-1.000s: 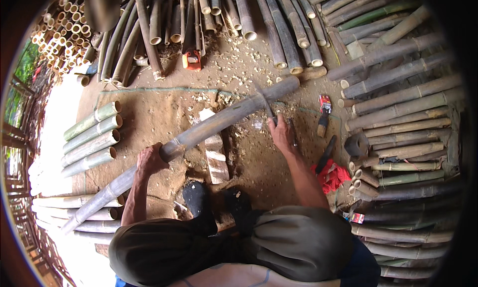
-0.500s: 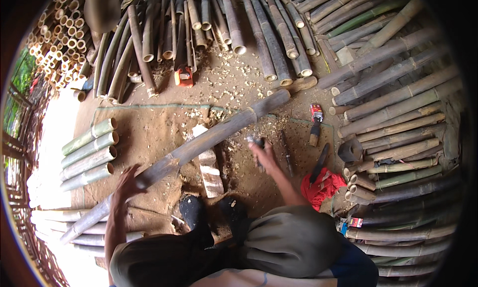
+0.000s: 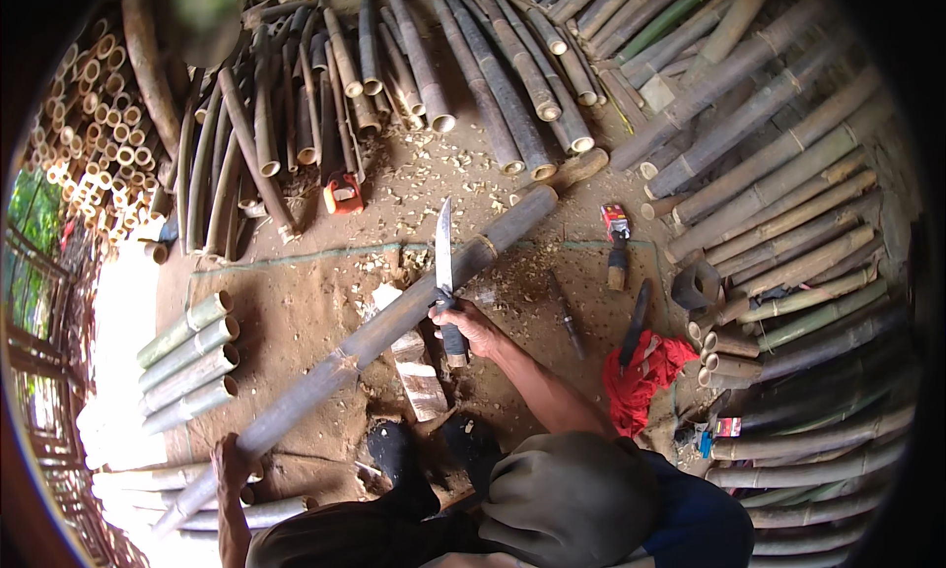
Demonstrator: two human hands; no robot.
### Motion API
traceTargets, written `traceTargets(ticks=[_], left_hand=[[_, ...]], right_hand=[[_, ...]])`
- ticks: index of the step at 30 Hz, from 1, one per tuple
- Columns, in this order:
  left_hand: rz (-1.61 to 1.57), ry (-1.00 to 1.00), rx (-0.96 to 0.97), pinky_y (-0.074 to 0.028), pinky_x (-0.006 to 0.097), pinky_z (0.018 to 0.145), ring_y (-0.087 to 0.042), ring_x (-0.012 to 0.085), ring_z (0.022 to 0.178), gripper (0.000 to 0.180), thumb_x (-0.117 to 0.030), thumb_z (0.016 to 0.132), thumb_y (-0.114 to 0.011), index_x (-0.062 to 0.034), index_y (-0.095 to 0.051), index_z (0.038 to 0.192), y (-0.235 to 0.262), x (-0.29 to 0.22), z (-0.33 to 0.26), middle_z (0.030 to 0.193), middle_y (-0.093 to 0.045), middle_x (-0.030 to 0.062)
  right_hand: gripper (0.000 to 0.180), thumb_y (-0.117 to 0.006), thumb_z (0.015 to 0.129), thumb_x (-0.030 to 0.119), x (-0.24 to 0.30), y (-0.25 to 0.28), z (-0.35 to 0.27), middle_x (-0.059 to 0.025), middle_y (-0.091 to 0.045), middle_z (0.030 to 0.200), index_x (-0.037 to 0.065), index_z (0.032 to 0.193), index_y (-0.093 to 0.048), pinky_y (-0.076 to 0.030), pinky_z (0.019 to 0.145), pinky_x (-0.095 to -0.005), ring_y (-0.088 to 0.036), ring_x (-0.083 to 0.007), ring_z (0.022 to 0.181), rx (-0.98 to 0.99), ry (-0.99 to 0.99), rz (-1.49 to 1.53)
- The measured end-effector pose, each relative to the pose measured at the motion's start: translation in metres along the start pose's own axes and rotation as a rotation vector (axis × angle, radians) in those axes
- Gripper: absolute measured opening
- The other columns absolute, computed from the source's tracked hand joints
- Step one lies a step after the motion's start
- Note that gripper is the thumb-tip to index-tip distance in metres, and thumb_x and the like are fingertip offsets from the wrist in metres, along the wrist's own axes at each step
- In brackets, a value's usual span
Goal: The person uses a knife to shave the surface of a bamboo stalk while sitting on the ground.
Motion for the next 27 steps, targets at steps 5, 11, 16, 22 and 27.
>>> traceTargets(ticks=[5,11,16,22,27], left_hand=[[-0.083,0.013,0.051,-0.055,0.053,0.084,-0.069,0.0428,0.093,0.041,-0.011,0.062,-0.084,-0.0060,-0.068,0.099,0.046,-0.099,-0.022,0.097,-0.072,0.0182],[-0.125,0.072,0.150,-0.058,0.051,0.085,-0.073,0.0407,0.096,0.053,-0.016,0.057,-0.089,-0.0084,-0.068,0.105,0.057,-0.183,-0.015,0.101,-0.076,0.0172],[-0.179,-0.026,0.211,-0.059,0.047,0.087,-0.075,0.0388,0.097,0.054,-0.026,0.068,-0.084,-0.0093,-0.065,0.116,0.049,-0.303,0.032,0.102,-0.077,0.0177],[-0.314,-0.086,0.268,-0.059,0.050,0.086,-0.076,0.0383,0.095,0.066,-0.034,0.064,-0.089,-0.0089,-0.065,0.121,0.004,-0.375,0.087,0.102,-0.078,0.0185],[-0.363,-0.124,0.117,-0.055,0.051,0.089,-0.071,0.0392,0.101,0.063,-0.025,0.066,-0.087,-0.0078,-0.060,0.121,0.004,-0.375,0.077,0.106,-0.073,0.0177]], right_hand=[[0.037,-0.075,0.085,0.010,0.044,0.010,-0.045,-0.0043,-0.067,0.102,0.006,0.118,-0.060,-0.057,0.078,-0.0330,-0.064,-0.0143,0.085,-0.082,0.135,0.035],[0.043,-0.071,0.084,0.008,0.118,0.040,-0.040,-0.0048,-0.061,0.102,0.006,0.123,-0.056,-0.058,0.075,-0.0326,-0.060,-0.0151,0.082,-0.251,0.313,-0.043],[0.019,-0.069,0.092,0.010,0.147,0.052,-0.041,-0.0065,-0.067,0.081,0.003,0.107,-0.060,-0.056,0.047,-0.0277,-0.065,-0.0130,0.062,-0.445,0.280,-0.302],[0.043,-0.069,0.103,0.046,0.097,0.024,-0.059,0.0008,-0.054,0.069,0.006,0.106,-0.054,-0.043,0.040,-0.0286,-0.051,-0.0095,0.049,-0.383,0.272,-0.429],[0.061,-0.049,0.105,0.067,0.072,0.062,-0.083,-0.0020,-0.054,0.079,0.006,0.114,-0.053,-0.047,0.049,-0.0341,-0.055,-0.0133,0.061,-0.507,0.183,-0.525]])
Point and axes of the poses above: each hand's wrist, its own z-axis towards the middle knuckle, its own y-axis out of the back of the hand, x = y × z, the point moved 7 cm from there along z, towards the middle knuckle
